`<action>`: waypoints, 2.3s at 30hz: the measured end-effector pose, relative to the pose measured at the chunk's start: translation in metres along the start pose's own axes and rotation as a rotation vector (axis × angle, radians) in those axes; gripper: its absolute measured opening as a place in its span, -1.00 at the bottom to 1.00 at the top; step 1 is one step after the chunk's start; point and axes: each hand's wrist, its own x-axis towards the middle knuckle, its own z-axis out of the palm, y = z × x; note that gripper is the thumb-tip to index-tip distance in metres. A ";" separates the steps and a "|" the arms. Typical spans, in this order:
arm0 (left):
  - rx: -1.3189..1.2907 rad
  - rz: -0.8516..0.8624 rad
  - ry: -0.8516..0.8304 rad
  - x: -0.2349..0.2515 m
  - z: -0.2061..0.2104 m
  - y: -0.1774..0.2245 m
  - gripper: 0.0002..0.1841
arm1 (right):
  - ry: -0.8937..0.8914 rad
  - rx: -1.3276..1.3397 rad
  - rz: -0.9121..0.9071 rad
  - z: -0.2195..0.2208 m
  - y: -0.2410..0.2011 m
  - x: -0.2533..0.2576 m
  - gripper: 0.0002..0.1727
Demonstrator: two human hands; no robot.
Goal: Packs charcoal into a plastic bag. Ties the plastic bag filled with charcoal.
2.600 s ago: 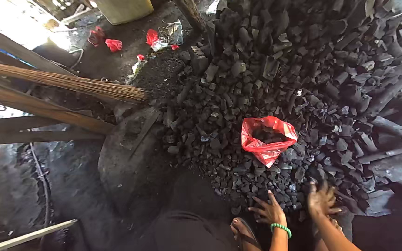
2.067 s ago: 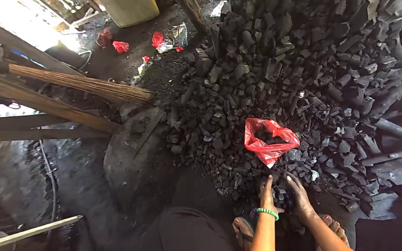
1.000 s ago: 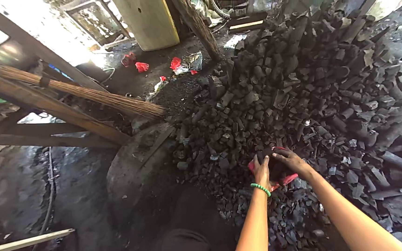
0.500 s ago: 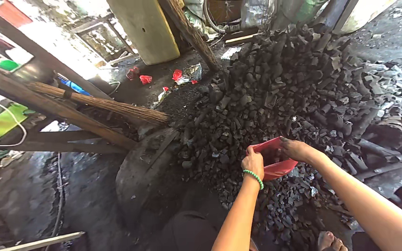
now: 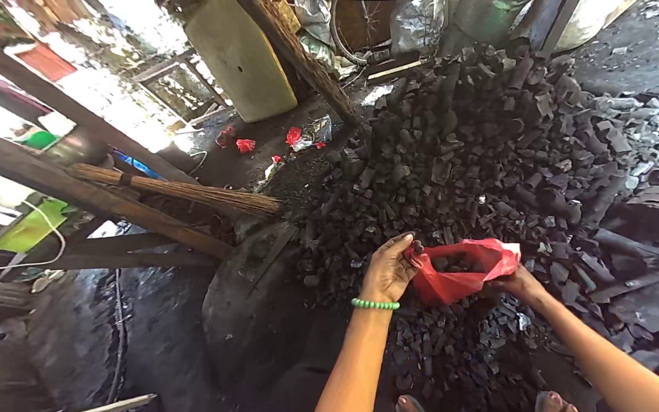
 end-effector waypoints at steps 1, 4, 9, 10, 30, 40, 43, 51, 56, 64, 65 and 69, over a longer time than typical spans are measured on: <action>0.018 0.011 -0.040 -0.014 0.000 0.013 -0.84 | 0.031 -0.032 0.047 0.015 0.006 -0.001 -0.05; 0.099 0.119 -0.108 -0.039 -0.020 0.042 -0.69 | 0.081 -0.083 0.200 0.054 -0.007 -0.011 0.23; 0.298 0.236 0.001 -0.053 -0.057 0.047 -0.57 | 0.056 -0.136 0.215 0.093 -0.022 -0.032 0.05; 0.333 0.232 0.010 -0.054 -0.063 0.042 -0.51 | 0.013 -0.158 0.202 0.093 -0.018 -0.035 0.04; 0.440 0.083 -0.230 -0.066 -0.107 0.019 -0.02 | -0.623 -0.191 -0.340 0.122 -0.203 -0.053 -0.27; 0.253 0.266 0.122 -0.065 -0.135 0.033 -0.24 | -0.123 0.213 -0.285 0.077 -0.162 0.022 -0.68; 0.243 0.273 0.131 -0.065 -0.140 0.033 -0.17 | -0.272 -0.309 -0.223 0.118 -0.119 0.025 -0.22; 0.332 0.352 0.201 -0.064 -0.149 0.034 -0.24 | -0.357 -0.639 -0.140 0.155 -0.100 -0.023 -0.15; 0.318 0.348 0.165 -0.063 -0.152 0.033 -0.27 | -0.378 -0.584 -0.046 0.126 -0.075 -0.023 -0.18; 0.316 0.235 -0.105 -0.064 -0.122 0.020 -0.23 | -0.320 0.630 -0.034 0.045 -0.101 -0.026 -0.17; 0.322 0.221 -0.166 -0.065 -0.115 0.018 -0.22 | -0.393 0.773 -0.085 0.033 -0.113 -0.032 -0.15; 0.279 0.186 -0.419 -0.069 -0.096 0.011 -0.20 | -0.891 1.030 -0.522 0.003 -0.158 -0.046 -0.31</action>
